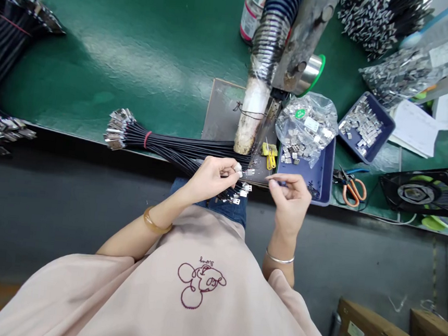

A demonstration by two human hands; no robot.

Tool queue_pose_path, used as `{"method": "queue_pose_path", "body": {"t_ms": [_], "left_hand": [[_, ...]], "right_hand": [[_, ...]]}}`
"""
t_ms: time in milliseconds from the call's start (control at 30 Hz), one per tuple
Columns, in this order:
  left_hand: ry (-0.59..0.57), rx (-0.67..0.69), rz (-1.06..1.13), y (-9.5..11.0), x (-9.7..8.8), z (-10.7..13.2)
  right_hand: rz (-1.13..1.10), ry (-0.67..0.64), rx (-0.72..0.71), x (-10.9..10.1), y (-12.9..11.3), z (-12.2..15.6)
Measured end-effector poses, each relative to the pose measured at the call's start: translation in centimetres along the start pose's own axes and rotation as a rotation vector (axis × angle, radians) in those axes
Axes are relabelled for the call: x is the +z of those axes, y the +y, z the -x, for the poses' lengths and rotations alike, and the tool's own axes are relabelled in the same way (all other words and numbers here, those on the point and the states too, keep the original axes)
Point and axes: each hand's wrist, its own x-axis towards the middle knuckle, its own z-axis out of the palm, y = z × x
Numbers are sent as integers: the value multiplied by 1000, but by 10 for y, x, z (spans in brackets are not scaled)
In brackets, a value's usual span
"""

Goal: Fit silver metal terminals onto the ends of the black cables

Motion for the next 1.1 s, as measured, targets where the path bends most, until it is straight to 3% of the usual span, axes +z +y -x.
{"method": "queue_pose_path", "body": {"t_ms": [167,267,1100], "left_hand": [[3,20,-47,-1,1,0],[5,25,-54,-3,1,1],[25,77,-91,-3,1,1]], "right_hand": [[145,-71,-10,28,8,11],[102,-76,42,34,14,11],[89,-55,72,36,10,15]]}}
